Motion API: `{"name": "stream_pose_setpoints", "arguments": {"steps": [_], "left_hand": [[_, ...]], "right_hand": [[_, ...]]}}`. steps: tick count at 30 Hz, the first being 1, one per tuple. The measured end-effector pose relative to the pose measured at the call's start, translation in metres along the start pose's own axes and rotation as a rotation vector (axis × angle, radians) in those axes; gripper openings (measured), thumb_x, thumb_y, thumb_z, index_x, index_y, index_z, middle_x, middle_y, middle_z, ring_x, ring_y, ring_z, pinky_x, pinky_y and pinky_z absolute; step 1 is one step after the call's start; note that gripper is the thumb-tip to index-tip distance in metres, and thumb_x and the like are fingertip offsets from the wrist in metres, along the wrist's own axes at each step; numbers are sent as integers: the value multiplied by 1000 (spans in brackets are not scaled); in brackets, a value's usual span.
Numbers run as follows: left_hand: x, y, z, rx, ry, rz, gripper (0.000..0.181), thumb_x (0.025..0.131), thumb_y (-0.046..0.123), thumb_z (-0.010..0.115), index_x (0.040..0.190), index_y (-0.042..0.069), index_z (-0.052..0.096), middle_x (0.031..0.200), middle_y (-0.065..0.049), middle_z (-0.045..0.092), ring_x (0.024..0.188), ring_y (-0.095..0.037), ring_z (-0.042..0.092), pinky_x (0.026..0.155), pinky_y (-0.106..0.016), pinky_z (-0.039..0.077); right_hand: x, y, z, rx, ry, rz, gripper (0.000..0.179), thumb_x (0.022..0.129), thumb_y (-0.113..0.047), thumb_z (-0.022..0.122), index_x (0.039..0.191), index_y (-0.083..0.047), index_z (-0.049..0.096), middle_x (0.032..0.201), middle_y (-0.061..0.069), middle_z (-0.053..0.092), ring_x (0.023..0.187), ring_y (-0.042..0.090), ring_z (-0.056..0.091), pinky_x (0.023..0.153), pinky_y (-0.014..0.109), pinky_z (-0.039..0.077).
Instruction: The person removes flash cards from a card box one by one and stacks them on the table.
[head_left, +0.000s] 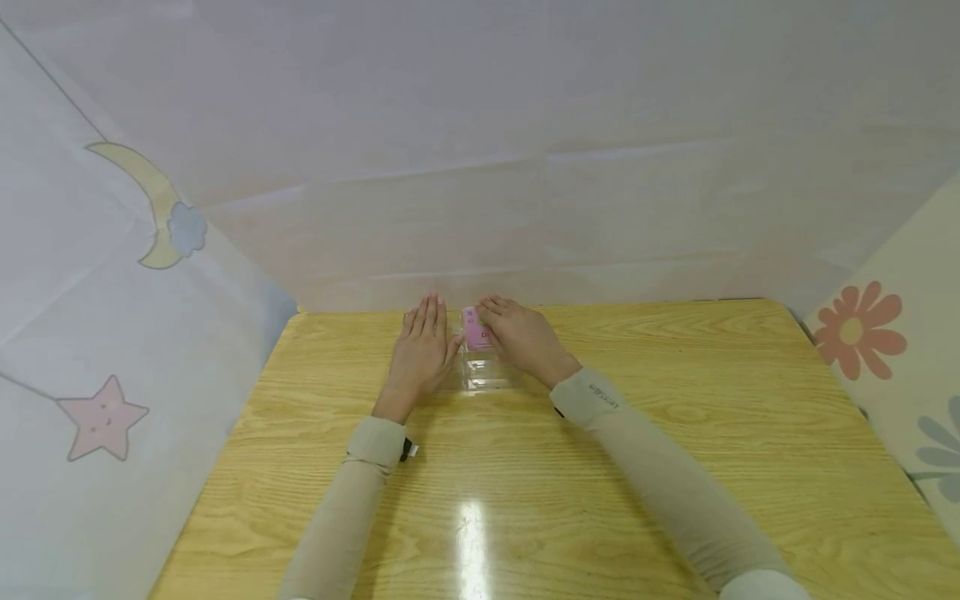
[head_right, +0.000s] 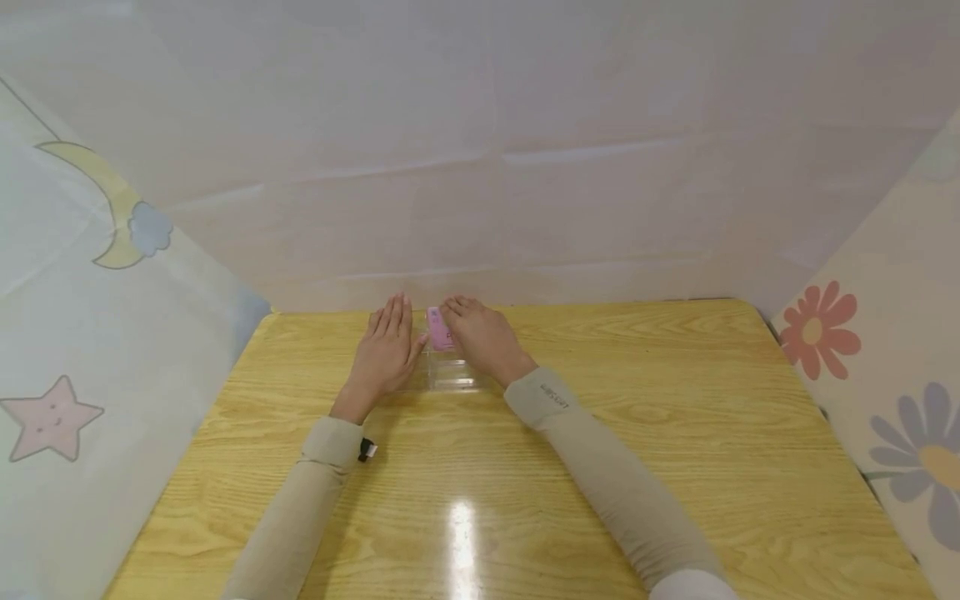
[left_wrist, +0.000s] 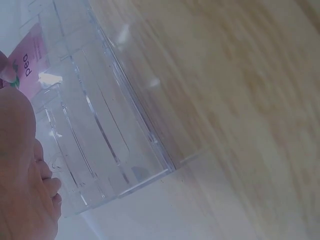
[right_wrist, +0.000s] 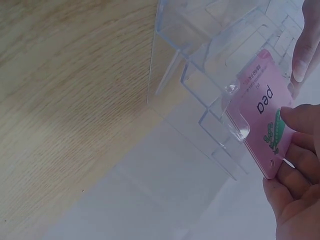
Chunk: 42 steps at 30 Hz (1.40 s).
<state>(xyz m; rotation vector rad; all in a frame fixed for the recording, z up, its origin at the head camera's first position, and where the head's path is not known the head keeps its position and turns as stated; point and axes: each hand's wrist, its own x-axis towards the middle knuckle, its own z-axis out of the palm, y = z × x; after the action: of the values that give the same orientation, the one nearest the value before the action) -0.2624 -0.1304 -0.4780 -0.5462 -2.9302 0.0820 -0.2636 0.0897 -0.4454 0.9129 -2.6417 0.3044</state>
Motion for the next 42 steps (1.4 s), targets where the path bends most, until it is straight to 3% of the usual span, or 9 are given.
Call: {"name": "stream_pose_setpoints", "arguments": {"steps": [9, 21, 32, 42], "left_hand": [[-1, 0, 0, -19, 2, 3, 77, 114, 50, 25, 166, -6, 13, 177, -23, 8, 166, -37, 14, 138, -50, 15], [0, -1, -1, -21, 17, 4, 75, 115, 47, 24, 166, -6, 11, 176, -24, 9, 166, -37, 14, 137, -50, 17], [3, -2, 2, -23, 34, 11, 75, 114, 48, 22, 165, -6, 16, 176, -24, 12, 165, -38, 19, 137, -51, 19], [0, -2, 4, -10, 31, 16, 75, 114, 48, 21, 165, -7, 15, 175, -25, 15, 165, -39, 18, 136, -51, 21]], "right_hand": [[10, -1, -7, 9, -1, 43, 35, 99, -16, 74, 133, -6, 72, 137, 11, 72, 121, 30, 74, 94, 41, 65], [18, 0, -12, 45, 31, 58, 24, 97, -11, 75, 121, -7, 78, 123, 11, 78, 95, 26, 81, 76, 34, 68], [19, 5, -6, 69, 77, 76, 24, 95, -14, 78, 119, -11, 80, 118, 8, 80, 97, 26, 81, 83, 35, 67], [25, 4, -13, 92, 17, 135, 22, 95, -16, 78, 117, -13, 81, 113, 7, 82, 97, 27, 81, 86, 40, 67]]}}
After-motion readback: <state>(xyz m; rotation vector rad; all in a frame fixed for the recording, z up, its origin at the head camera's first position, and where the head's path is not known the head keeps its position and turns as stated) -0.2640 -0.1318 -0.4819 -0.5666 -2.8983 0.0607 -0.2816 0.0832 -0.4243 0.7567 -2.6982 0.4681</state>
